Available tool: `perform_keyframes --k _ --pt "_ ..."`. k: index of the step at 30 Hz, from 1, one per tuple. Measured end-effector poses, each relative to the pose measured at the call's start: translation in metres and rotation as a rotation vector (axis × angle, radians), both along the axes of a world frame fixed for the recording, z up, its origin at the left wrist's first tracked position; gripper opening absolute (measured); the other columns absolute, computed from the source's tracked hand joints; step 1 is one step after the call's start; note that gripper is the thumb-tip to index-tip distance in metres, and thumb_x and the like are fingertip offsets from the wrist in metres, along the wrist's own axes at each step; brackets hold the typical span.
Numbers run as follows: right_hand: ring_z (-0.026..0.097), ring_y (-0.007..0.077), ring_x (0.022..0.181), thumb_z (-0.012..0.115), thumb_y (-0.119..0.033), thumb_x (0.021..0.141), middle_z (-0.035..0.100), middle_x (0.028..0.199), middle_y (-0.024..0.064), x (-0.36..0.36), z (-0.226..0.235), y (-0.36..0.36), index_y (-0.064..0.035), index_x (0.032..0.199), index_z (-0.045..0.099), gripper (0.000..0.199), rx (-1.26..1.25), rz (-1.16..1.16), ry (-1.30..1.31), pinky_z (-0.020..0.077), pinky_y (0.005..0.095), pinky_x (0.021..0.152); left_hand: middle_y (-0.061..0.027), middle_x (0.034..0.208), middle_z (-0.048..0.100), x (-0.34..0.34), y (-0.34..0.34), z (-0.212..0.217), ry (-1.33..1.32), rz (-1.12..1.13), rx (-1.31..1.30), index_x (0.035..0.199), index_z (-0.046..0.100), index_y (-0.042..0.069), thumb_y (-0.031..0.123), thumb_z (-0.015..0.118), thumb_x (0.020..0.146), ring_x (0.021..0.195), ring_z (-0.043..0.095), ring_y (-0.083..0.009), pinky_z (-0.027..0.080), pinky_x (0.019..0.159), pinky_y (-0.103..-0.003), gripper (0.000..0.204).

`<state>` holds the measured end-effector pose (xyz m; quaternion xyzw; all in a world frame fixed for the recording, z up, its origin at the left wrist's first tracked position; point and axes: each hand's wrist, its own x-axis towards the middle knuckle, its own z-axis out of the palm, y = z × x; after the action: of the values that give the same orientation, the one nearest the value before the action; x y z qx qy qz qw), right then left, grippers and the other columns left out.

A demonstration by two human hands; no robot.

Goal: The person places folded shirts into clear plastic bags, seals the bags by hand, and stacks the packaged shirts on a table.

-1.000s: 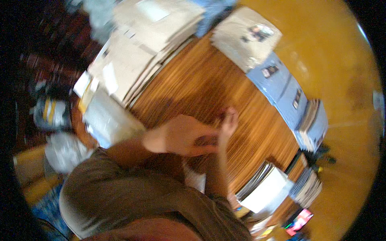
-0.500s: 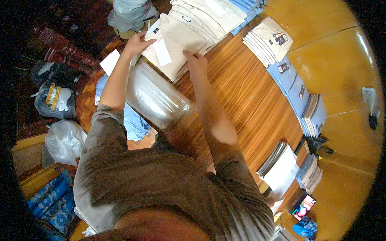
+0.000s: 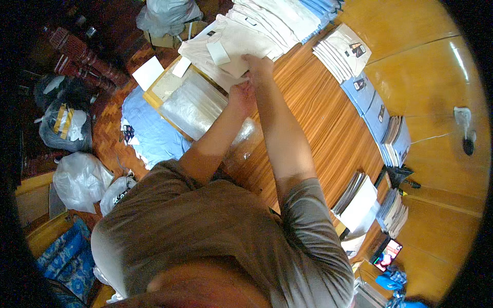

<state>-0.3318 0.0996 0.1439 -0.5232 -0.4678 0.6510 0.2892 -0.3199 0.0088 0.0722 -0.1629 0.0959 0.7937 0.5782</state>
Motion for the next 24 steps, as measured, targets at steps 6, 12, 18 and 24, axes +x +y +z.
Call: perform_keyframes --k 6,12,18,24 --pt "0.074 0.0268 0.089 0.083 -0.001 0.082 0.076 0.103 0.0146 0.051 -0.020 0.000 0.0053 0.118 0.068 0.039 0.146 0.036 0.062 0.0612 0.0386 0.072 -0.0138 0.135 0.066 -0.005 0.026 0.002 -0.096 0.119 0.283 0.142 0.058 0.012 0.060 0.039 0.104 0.124 0.063 -0.0357 0.052 0.106 -0.053 0.065" --pt "0.075 0.0233 0.095 0.083 -0.007 0.088 0.077 0.111 0.0129 0.188 0.004 -0.047 0.0037 0.120 0.068 0.037 0.038 -0.040 0.087 0.0608 0.0365 0.082 -0.0155 0.158 0.049 0.048 0.008 -0.002 -0.075 0.290 0.499 0.154 0.050 0.013 0.077 0.038 0.098 0.141 0.050 -0.0369 0.042 0.115 -0.060 0.086" --pt "0.073 0.0197 0.104 0.081 -0.007 0.092 0.076 0.120 0.0134 0.376 -0.026 -0.088 0.0030 0.129 0.065 0.042 0.080 -0.066 -0.002 0.0590 0.0339 0.090 -0.0132 0.147 0.058 0.149 -0.045 -0.006 1.264 0.114 0.124 0.152 0.049 0.009 0.058 0.049 0.102 0.134 0.056 -0.0300 0.047 0.111 -0.047 0.070" --pt "0.071 0.0177 0.105 0.083 -0.009 0.091 0.075 0.119 0.0099 0.516 -0.067 -0.128 0.0032 0.128 0.065 0.043 0.075 -0.036 -0.095 0.0560 0.0324 0.094 -0.0180 0.156 0.053 0.205 -0.108 -0.030 -0.062 -0.616 0.324 0.157 0.044 0.006 0.056 0.042 0.109 0.142 0.052 -0.0356 0.040 0.121 -0.050 0.070"
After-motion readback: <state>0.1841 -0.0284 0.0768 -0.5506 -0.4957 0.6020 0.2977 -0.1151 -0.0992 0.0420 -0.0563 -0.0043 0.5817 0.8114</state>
